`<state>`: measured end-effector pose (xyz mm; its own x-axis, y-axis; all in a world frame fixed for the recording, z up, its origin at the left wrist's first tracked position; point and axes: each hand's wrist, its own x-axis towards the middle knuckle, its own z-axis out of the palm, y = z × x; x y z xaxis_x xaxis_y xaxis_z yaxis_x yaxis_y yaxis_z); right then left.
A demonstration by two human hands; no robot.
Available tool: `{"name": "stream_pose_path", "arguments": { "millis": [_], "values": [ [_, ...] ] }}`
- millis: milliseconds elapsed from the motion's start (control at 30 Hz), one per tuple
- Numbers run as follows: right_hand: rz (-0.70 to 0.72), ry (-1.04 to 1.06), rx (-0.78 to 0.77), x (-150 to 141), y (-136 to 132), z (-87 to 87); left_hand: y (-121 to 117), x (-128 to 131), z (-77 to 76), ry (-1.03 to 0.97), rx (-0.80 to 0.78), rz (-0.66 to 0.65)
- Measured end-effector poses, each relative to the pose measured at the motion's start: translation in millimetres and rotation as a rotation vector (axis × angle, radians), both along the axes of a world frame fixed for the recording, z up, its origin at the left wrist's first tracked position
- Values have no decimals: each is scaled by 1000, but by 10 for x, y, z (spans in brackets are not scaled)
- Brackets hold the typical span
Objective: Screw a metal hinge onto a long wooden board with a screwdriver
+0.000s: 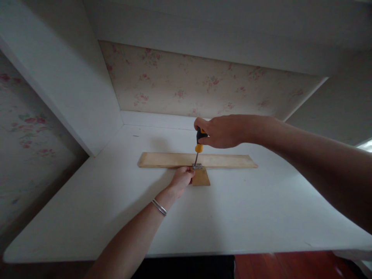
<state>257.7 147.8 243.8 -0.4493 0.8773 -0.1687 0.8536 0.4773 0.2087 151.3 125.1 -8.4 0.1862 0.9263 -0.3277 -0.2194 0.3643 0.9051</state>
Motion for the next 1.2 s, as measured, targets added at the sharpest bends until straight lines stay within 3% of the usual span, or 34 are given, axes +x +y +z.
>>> {"name": "stream_pose_path", "arguments": {
  "millis": [133, 300, 433, 600, 767, 900, 1033, 1200],
  "values": [
    [-16, -55, 124, -24, -6, 22, -1, 14, 5, 18, -9, 29],
    [12, -43, 49, -13, 3, 5, -22, 17, 41, -20, -34, 40],
    [25, -57, 133, 13, 28, -16, -11, 12, 26, -17, -8, 29],
    [69, 22, -2, 31, 47, -26, -1, 16, 1, -12, -11, 31],
    [30, -12, 107, 17, 52, -28, 0, 18, -19, 23, 26, 36],
    [50, 6, -27, 14, 49, -20, 6, 18, -20, 4, 11, 33],
    [21, -72, 96, -15, 20, 12, 6, 18, -13, -20, -4, 24],
    [60, -6, -49, -36, 19, 13, -7, 11, -3, 1, 1, 43]
  ]
}}
